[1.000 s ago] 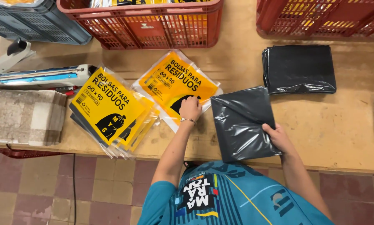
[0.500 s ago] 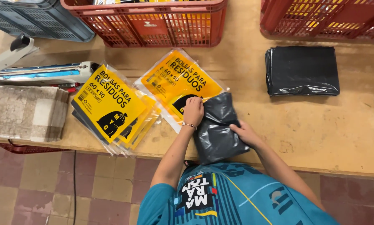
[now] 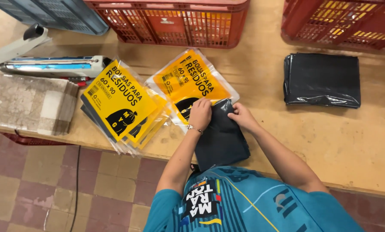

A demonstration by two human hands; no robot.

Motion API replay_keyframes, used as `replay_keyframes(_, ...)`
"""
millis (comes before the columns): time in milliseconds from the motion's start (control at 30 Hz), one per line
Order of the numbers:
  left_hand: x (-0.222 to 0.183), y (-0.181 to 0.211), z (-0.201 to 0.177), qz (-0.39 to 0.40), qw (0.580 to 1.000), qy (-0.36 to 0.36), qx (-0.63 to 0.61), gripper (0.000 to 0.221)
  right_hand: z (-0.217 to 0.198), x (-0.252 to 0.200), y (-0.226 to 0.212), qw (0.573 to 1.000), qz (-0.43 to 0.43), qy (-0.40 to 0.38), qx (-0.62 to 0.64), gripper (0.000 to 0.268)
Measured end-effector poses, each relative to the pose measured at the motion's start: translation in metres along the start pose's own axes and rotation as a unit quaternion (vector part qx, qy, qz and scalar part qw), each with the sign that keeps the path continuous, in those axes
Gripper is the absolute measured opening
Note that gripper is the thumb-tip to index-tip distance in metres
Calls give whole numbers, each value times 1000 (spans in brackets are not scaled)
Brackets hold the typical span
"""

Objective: Packing folded black plastic bags into yellow printed plastic sleeves

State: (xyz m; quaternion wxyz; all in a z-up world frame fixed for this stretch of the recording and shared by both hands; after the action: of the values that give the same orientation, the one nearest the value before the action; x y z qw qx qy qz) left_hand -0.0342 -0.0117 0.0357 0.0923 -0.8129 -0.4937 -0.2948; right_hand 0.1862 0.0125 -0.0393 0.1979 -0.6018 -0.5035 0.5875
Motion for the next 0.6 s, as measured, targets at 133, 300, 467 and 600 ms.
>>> replay_keyframes(133, 1, 6, 7, 62, 995, 54, -54, 12, -3, 32, 15, 995, 51, 76, 41, 54)
replay_keyframes(300, -15, 18, -29, 55, 995, 38, 73, 22, -11, 57, 1, 992, 30, 101, 70, 36)
replay_keyframes(467, -47, -5, -75, -27, 987, -8, 156, 38, -21, -6, -71, 997, 25, 65, 19, 12)
replay_keyframes(600, -115, -31, -72, -73, 980, -84, 163, 31, -37, -65, -81, 982, -4, 11, -187, 22)
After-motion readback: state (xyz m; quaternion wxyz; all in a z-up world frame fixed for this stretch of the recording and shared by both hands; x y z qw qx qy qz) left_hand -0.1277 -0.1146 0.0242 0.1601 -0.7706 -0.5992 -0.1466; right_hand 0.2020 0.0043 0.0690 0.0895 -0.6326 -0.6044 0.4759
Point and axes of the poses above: each hand's wrist, its own x-axis towards the middle knuckle, its own z-axis out of the palm, y = z × x, the point moved 3 cm from there along x, towards the middle knuckle, and after that the axes turned 10 degrees about z, right-handed, at the moved point
